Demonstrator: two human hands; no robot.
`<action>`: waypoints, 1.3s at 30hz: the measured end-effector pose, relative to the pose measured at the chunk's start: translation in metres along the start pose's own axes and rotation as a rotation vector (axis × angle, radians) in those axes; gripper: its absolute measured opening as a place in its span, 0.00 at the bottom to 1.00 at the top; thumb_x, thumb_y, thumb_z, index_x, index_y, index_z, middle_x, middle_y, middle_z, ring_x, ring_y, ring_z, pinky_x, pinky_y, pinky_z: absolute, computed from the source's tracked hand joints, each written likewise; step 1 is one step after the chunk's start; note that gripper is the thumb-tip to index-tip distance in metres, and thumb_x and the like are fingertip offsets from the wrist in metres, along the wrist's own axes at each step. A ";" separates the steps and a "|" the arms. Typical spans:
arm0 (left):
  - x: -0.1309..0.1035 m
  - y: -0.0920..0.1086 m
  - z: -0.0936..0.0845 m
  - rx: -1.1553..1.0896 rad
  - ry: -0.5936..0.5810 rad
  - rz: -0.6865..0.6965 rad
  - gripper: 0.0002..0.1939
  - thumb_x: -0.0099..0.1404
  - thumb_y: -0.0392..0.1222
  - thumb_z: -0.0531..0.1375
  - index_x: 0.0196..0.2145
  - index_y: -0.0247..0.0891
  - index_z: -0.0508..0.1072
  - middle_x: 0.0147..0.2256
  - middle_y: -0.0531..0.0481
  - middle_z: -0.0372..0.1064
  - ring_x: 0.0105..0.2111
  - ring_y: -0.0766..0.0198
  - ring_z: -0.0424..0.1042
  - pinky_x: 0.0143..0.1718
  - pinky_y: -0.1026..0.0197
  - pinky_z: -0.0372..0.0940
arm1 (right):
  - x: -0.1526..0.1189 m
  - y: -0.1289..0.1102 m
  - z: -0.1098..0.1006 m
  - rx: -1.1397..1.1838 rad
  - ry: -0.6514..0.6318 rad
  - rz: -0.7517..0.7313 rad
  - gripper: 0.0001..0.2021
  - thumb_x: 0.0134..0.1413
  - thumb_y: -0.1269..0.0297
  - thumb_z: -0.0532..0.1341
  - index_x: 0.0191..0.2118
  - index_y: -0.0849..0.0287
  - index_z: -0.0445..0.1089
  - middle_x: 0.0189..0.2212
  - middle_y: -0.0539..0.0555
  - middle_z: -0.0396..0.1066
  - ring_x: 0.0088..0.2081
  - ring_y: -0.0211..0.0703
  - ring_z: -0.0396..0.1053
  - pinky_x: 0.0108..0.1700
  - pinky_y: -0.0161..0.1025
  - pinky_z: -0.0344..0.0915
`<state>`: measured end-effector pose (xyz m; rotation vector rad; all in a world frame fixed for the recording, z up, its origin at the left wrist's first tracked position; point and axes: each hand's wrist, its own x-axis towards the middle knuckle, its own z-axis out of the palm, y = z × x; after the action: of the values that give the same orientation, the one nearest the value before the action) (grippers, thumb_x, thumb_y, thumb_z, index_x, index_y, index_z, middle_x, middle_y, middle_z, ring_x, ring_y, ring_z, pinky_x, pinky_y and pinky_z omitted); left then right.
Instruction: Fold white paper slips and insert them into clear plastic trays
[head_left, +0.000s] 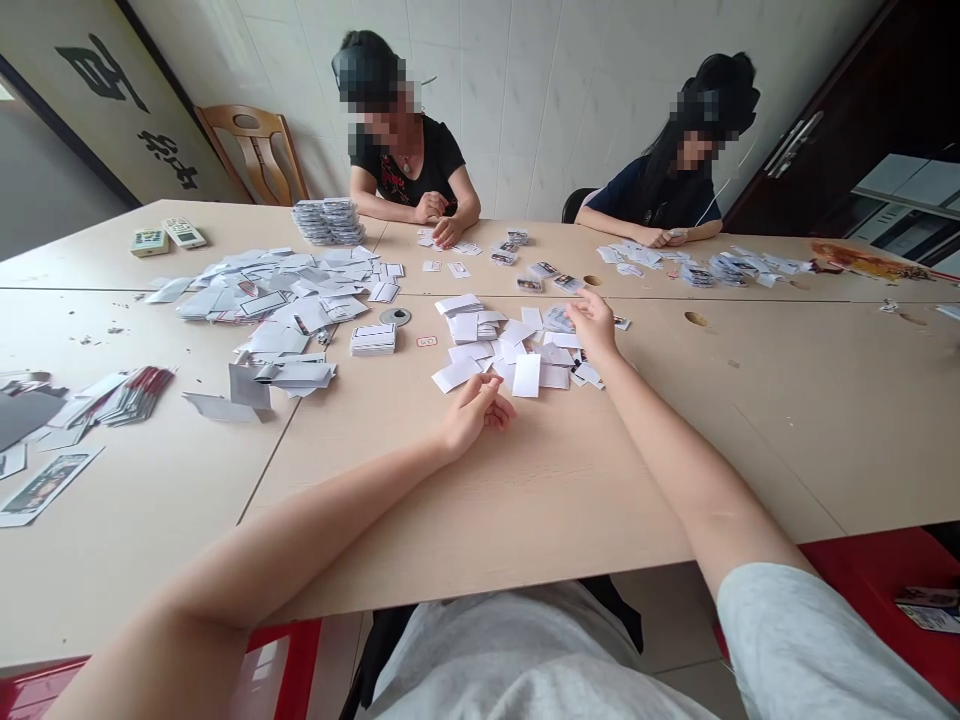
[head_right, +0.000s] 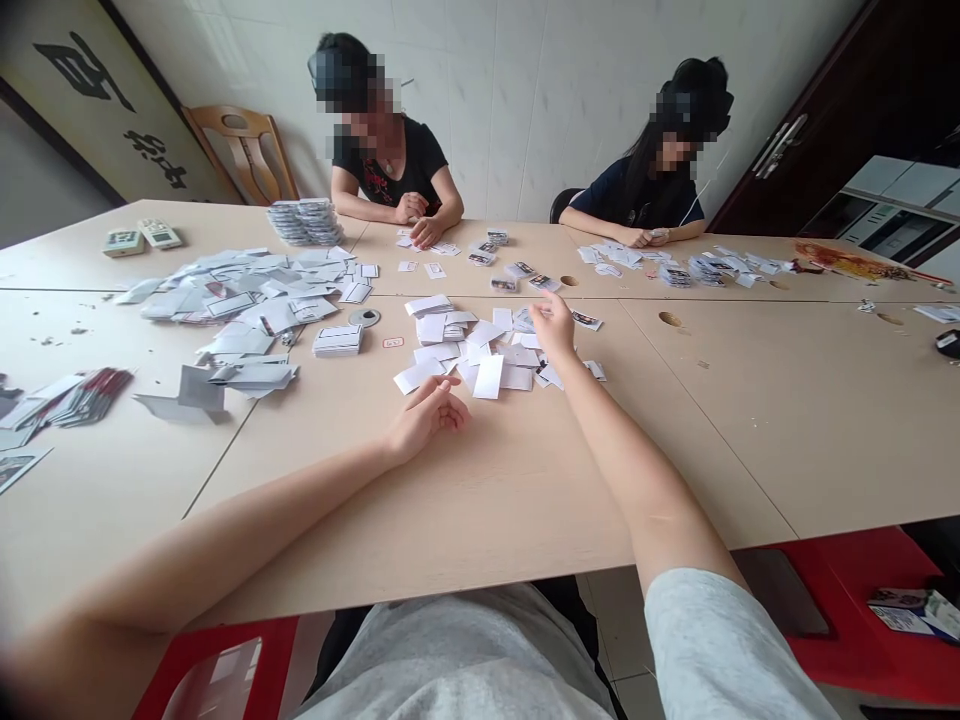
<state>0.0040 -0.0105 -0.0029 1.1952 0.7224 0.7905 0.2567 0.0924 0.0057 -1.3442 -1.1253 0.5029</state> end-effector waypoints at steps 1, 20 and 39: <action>0.000 0.000 0.000 0.013 -0.006 0.005 0.19 0.62 0.56 0.53 0.41 0.39 0.59 0.27 0.50 0.70 0.25 0.64 0.68 0.31 0.60 0.62 | 0.003 0.008 -0.006 -0.184 -0.001 -0.086 0.19 0.46 0.59 0.60 0.45 0.59 0.66 0.42 0.57 0.70 0.44 0.47 0.68 0.49 0.47 0.63; -0.001 0.002 0.001 0.164 -0.046 0.033 0.15 0.63 0.53 0.52 0.40 0.38 0.61 0.29 0.51 0.67 0.27 0.66 0.66 0.32 0.60 0.63 | 0.001 -0.004 -0.028 -0.722 -0.051 -0.189 0.09 0.56 0.61 0.52 0.32 0.59 0.64 0.31 0.59 0.71 0.35 0.48 0.66 0.38 0.41 0.59; -0.011 -0.005 0.005 0.868 -0.109 0.315 0.15 0.58 0.46 0.57 0.42 0.39 0.63 0.41 0.45 0.64 0.33 0.62 0.67 0.34 0.58 0.64 | -0.105 -0.054 -0.052 -0.568 -0.694 -0.591 0.11 0.57 0.59 0.54 0.32 0.53 0.73 0.31 0.55 0.72 0.34 0.47 0.67 0.41 0.43 0.61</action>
<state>0.0035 -0.0232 -0.0059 2.1581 0.8238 0.6661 0.2393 -0.0332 0.0281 -1.2320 -2.2780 0.2042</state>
